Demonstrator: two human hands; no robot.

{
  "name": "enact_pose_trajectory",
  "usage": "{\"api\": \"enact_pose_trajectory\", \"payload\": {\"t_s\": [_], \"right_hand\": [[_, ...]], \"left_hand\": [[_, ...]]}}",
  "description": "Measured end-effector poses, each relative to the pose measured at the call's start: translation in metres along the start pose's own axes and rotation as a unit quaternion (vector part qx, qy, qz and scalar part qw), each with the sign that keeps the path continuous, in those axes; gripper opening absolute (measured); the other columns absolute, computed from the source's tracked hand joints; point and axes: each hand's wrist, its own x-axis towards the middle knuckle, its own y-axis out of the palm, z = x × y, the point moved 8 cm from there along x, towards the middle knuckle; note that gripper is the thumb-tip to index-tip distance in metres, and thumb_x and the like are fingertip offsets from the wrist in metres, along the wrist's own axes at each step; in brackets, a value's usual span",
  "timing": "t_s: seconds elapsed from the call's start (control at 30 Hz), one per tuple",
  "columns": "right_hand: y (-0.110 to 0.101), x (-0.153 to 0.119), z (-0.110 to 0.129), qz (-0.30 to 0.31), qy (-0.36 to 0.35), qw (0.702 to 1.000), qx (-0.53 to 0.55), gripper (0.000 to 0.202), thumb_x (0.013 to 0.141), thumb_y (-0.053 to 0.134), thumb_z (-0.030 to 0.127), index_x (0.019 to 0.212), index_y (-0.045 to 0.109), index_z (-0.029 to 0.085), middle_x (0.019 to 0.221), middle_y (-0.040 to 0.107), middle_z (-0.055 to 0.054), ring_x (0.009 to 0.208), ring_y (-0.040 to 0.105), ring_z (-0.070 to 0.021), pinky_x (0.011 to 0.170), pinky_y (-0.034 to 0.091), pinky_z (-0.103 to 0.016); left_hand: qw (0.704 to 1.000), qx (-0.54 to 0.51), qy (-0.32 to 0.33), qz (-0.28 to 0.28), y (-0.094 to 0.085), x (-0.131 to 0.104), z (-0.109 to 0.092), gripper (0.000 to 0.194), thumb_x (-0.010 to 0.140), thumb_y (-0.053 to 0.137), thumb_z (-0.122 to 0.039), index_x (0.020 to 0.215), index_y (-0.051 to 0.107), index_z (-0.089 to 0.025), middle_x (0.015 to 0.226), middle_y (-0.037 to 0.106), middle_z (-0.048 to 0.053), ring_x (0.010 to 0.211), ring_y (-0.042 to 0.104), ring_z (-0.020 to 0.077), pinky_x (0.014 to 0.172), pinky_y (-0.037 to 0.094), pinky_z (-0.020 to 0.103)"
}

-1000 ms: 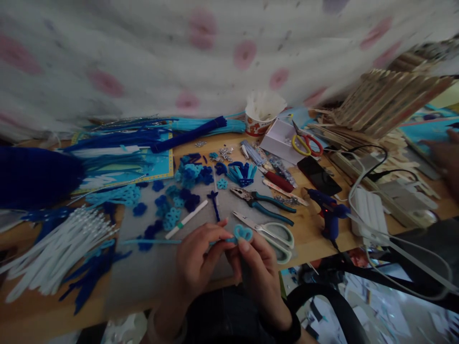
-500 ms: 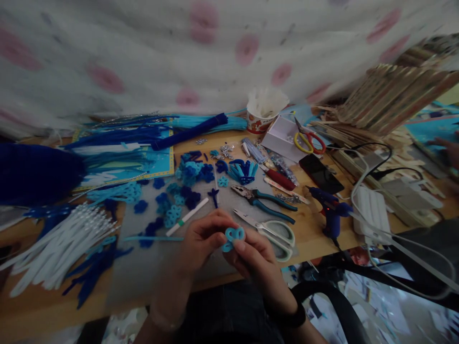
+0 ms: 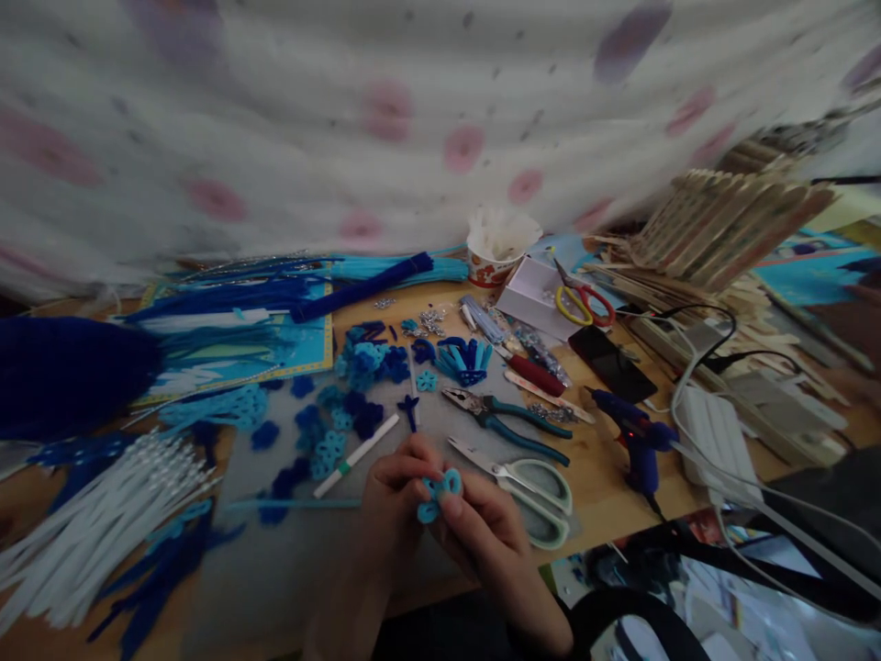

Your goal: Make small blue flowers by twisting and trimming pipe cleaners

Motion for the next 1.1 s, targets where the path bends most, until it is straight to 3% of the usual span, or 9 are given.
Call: {"api": "enact_pose_trajectory", "payload": {"t_s": [0.17,0.4,0.6,0.77,0.9,1.1], "right_hand": [[0.001,0.001,-0.001,-0.003,-0.025,1.000,-0.008,0.038,0.094,0.062,0.054,0.094,0.080,0.020,0.068,0.052,-0.001,0.061,0.040,-0.0141,0.053,0.034,-0.025],[0.004,0.002,0.004,0.009,-0.043,0.998,-0.044,0.038,0.097,0.059,0.052,0.088,0.074,0.019,0.069,0.053,-0.001,0.060,0.042,-0.0140,0.053,0.034,-0.025],[-0.001,-0.001,0.025,-0.061,-0.144,0.976,-0.151,0.029,0.101,0.056,0.039,0.081,0.066,0.021,0.072,0.059,0.001,0.067,0.054,-0.0141,0.065,0.045,-0.023],[0.000,0.001,0.027,-0.038,-0.114,0.980,-0.161,0.028,0.097,0.060,0.038,0.075,0.064,0.020,0.068,0.063,0.001,0.064,0.058,-0.0145,0.064,0.048,-0.023],[0.001,0.003,0.026,-0.015,-0.092,0.986,-0.141,0.029,0.092,0.066,0.036,0.069,0.063,0.020,0.059,0.061,0.003,0.056,0.056,-0.0123,0.059,0.047,-0.021],[0.004,0.002,0.014,0.008,-0.032,0.995,-0.095,0.033,0.088,0.070,0.041,0.065,0.058,0.020,0.053,0.056,0.005,0.046,0.046,-0.0097,0.050,0.038,-0.022]], "left_hand": [[0.999,-0.028,-0.002,-0.028,-0.002,-0.002,0.003,0.018,0.061,0.094,-0.043,0.060,0.080,-0.031,0.059,0.051,-0.004,0.054,0.050,0.0093,0.054,0.048,0.021],[0.999,-0.031,-0.009,-0.037,-0.003,-0.002,0.000,0.022,0.060,0.095,-0.042,0.058,0.078,-0.028,0.059,0.050,-0.005,0.054,0.051,0.0092,0.056,0.049,0.022],[0.999,-0.023,-0.026,-0.034,-0.005,-0.005,0.000,0.020,0.062,0.094,-0.042,0.062,0.079,-0.029,0.070,0.055,-0.002,0.058,0.052,0.0114,0.048,0.043,0.021],[0.996,0.000,-0.095,0.001,-0.008,-0.005,0.004,0.037,0.071,0.081,-0.061,0.076,0.083,-0.024,0.083,0.062,0.003,0.067,0.058,0.0139,0.055,0.048,0.024],[0.988,0.025,-0.144,0.057,-0.005,0.000,0.003,0.036,0.067,0.087,-0.053,0.070,0.083,-0.017,0.084,0.068,0.008,0.076,0.062,0.0187,0.070,0.052,0.030],[0.980,0.048,-0.157,0.113,0.002,0.002,-0.003,0.038,0.062,0.089,-0.056,0.064,0.083,-0.019,0.083,0.068,0.008,0.066,0.058,0.0159,0.068,0.050,0.032]]}}
